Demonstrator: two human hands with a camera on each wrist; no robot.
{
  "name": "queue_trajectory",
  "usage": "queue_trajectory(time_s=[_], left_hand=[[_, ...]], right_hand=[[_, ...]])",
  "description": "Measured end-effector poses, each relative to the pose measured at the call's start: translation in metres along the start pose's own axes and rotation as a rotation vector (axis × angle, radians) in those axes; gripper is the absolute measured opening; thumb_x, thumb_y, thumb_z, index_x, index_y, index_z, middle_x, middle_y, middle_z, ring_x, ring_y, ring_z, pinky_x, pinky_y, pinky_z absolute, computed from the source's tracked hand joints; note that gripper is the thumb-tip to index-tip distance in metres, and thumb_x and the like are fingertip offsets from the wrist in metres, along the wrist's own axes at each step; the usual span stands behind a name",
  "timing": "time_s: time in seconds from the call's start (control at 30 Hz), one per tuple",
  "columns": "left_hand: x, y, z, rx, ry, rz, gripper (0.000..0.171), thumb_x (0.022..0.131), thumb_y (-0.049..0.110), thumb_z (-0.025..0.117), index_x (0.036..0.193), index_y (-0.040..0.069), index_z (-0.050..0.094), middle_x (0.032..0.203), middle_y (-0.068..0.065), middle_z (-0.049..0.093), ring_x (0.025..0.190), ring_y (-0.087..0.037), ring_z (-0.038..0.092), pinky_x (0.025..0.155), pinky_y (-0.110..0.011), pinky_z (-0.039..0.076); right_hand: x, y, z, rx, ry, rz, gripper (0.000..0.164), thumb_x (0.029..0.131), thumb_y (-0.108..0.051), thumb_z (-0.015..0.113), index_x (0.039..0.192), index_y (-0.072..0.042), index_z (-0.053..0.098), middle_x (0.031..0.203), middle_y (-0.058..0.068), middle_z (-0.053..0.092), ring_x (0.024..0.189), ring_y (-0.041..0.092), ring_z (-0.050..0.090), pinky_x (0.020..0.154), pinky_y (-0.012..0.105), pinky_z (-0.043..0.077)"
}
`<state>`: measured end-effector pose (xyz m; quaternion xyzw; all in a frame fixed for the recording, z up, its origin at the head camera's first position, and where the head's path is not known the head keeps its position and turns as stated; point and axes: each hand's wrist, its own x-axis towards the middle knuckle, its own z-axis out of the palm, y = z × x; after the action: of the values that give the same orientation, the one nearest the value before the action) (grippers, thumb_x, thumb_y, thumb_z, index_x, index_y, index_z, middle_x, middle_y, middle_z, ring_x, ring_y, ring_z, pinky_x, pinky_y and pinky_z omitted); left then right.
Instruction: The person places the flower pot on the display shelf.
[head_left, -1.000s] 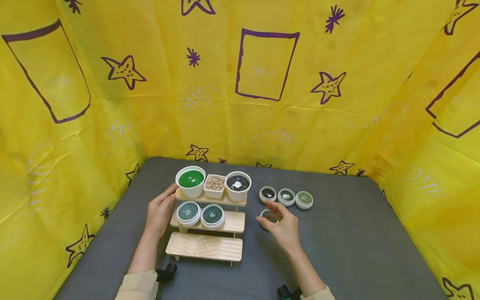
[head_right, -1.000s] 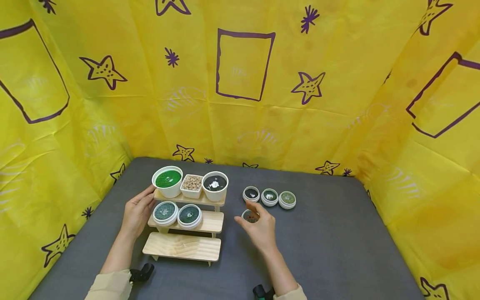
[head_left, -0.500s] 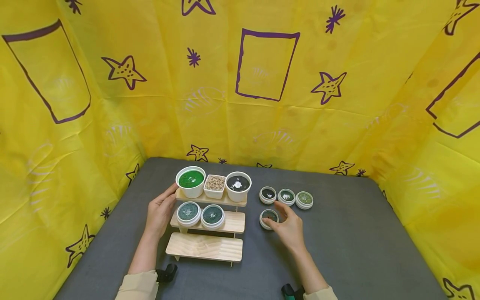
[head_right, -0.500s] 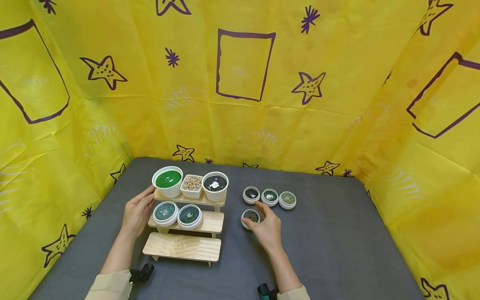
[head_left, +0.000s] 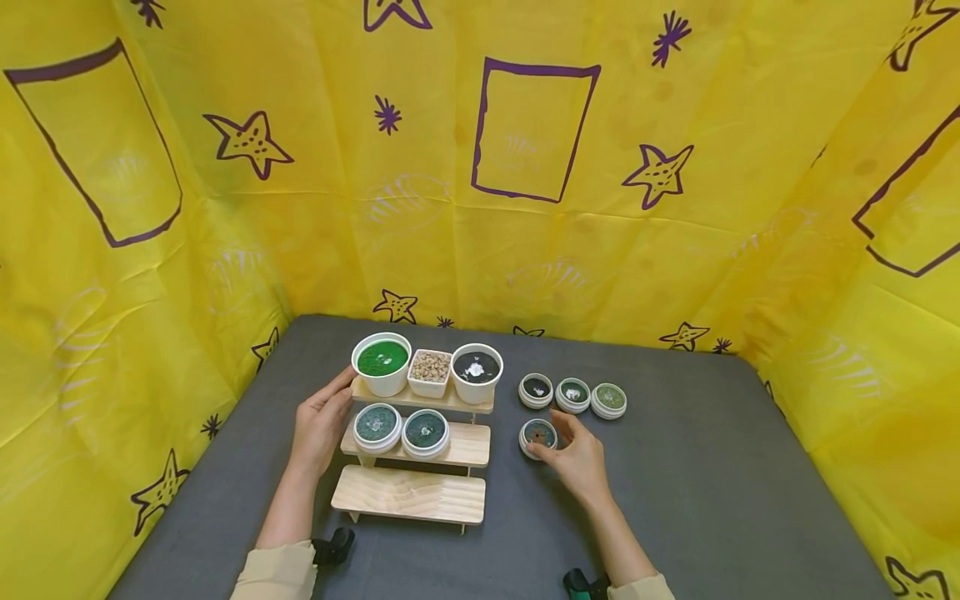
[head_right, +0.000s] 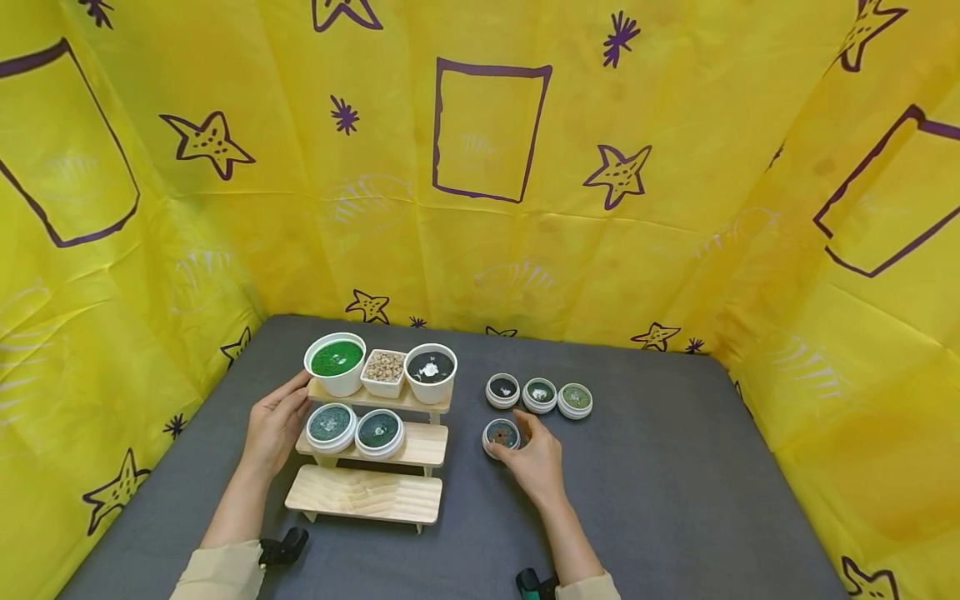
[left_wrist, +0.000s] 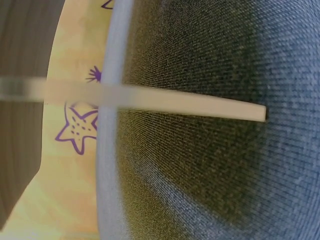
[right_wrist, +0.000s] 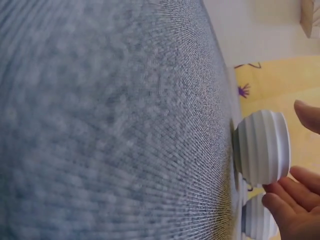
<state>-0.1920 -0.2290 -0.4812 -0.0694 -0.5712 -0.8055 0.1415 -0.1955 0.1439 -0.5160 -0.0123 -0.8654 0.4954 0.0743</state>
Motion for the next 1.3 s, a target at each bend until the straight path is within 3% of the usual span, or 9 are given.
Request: queue_trajectory(time_s=[0.6, 0.93, 1.3], left_hand=[[0.0005, 0.0007, 0.0006, 0.009, 0.016, -0.021, 0.037, 0.100, -0.001, 0.048, 0.124, 0.020, 0.066, 0.115, 0.020, 0.070, 0.115, 0.008, 0.061, 0.098, -0.009, 0.048], [0.0001, 0.0015, 0.0007, 0.017, 0.017, -0.019, 0.035, 0.100, 0.000, 0.049, 0.124, 0.019, 0.066, 0.117, 0.020, 0.070, 0.115, 0.008, 0.061, 0.098, -0.009, 0.048], [-0.0006, 0.0021, 0.0008, 0.023, 0.015, -0.020, 0.035, 0.100, 0.000, 0.050, 0.125, 0.019, 0.065, 0.116, 0.021, 0.069, 0.115, 0.008, 0.061, 0.098, -0.009, 0.049]], right_hand=[[0.0007, 0.0094, 0.0025, -0.040, -0.023, 0.022, 0.066, 0.067, -0.023, 0.090, 0.124, -0.004, 0.065, 0.117, 0.017, 0.072, 0.111, 0.029, 0.069, 0.097, 0.043, 0.056], [0.0008, 0.0098, 0.0024, -0.059, -0.021, 0.026, 0.061, 0.066, -0.025, 0.091, 0.120, -0.007, 0.068, 0.105, 0.011, 0.076, 0.099, 0.021, 0.072, 0.084, 0.027, 0.057], [0.0005, 0.0096, 0.0027, -0.022, -0.024, 0.033, 0.061, 0.066, -0.022, 0.091, 0.119, -0.004, 0.067, 0.106, 0.014, 0.075, 0.101, 0.024, 0.072, 0.088, 0.035, 0.060]])
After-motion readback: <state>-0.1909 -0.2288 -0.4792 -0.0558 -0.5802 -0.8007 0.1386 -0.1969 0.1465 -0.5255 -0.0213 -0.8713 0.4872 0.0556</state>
